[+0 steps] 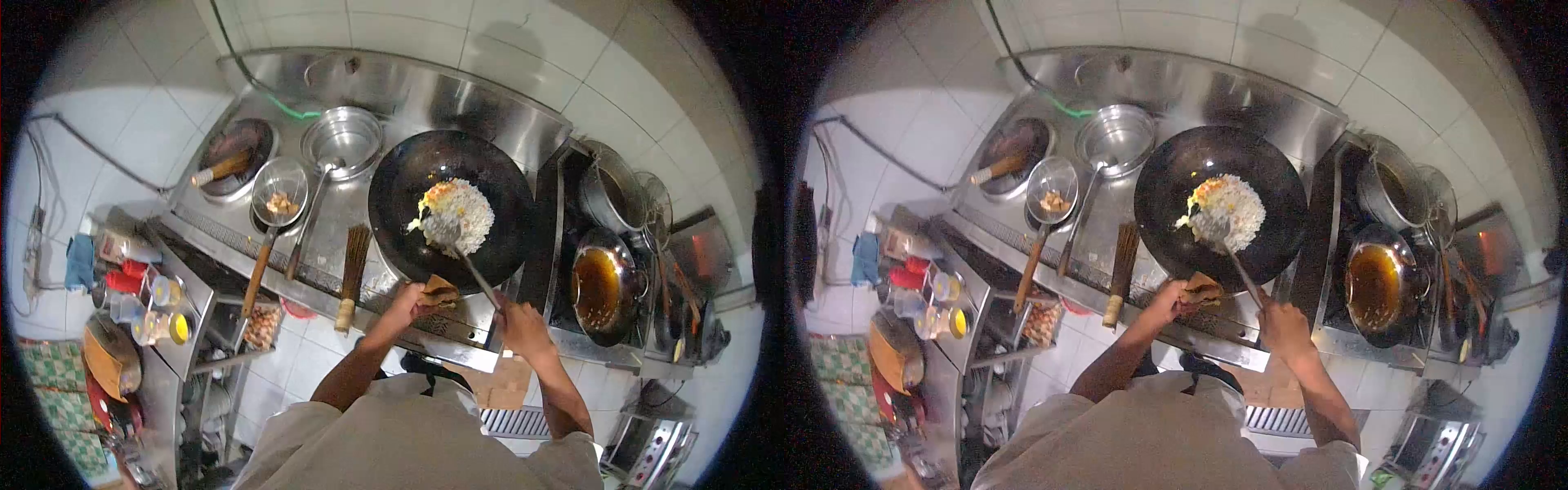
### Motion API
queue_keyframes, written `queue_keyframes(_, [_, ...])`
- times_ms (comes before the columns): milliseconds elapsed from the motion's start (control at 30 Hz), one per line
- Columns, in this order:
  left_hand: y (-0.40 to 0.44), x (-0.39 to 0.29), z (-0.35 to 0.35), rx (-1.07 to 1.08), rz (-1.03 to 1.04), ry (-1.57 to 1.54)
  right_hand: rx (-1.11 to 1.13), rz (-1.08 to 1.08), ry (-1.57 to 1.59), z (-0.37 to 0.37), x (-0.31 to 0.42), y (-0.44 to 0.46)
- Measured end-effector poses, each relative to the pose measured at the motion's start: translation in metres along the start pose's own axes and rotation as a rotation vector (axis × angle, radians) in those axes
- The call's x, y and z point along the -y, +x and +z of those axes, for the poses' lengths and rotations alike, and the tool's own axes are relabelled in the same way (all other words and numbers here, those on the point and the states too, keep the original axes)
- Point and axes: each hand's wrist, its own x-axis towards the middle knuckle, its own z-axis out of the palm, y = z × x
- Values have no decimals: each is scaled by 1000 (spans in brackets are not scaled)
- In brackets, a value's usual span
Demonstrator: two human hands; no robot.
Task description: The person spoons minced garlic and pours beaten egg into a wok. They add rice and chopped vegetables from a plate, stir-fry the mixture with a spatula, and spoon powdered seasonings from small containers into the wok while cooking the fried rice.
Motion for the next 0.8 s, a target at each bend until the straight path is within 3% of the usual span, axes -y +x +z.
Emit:
queue_keyframes(33, [2, 3, -7, 75, 37, 2, -24, 13, 10, 0, 2, -6])
queue_keyframes(100, [4, -3, -7, 4, -64, -32, 38, -31, 315, -1, 3, -20])
queue_keyframes(167, [4, -11, -3, -29, -103, 9, -141, -123, 193, 23, -9, -25])
queue_keyframes(233, [5, -6, -8, 10, -107, -24, 218, 278, 550, 9, 6, -32])
queue_keyframes(267, [9, -2, -16, 59, -94, -54, 209, 293, 559, 18, 3, -35])
queue_keyframes(367, [1, -6, -13, 84, -64, -29, 207, 299, 1247, 65, -19, -40])
queue_keyframes(433, [8, 0, -20, 115, -102, 3, 192, 525, 1471, 76, -23, -55])
queue_keyframes(533, [4, -6, -18, 130, -81, -7, 379, 475, 1213, 164, -81, -87])
queue_keyframes(600, [9, -7, -13, 82, -106, 1, 839, 691, 1021, 250, -97, -86])
queue_keyframes(633, [10, -7, -11, 31, -138, 4, 786, 623, 901, 298, -93, -98])
queue_keyframes(667, [22, 2, -22, 31, -161, 17, 813, 254, 457, 324, -83, -89])
queue_keyframes(700, [20, 1, -23, 33, -150, 23, 767, 9, 157, 427, -106, -80])
queue_keyframes(733, [16, -2, -21, 58, -146, 23, 518, 214, 191, 491, -106, -82])
queue_keyframes(767, [12, -2, -19, 83, -141, 21, 213, 225, 383, 462, -77, -70])
queue_keyframes(800, [6, 0, -15, 44, -96, -72, 311, 298, 373, 465, -62, -58])
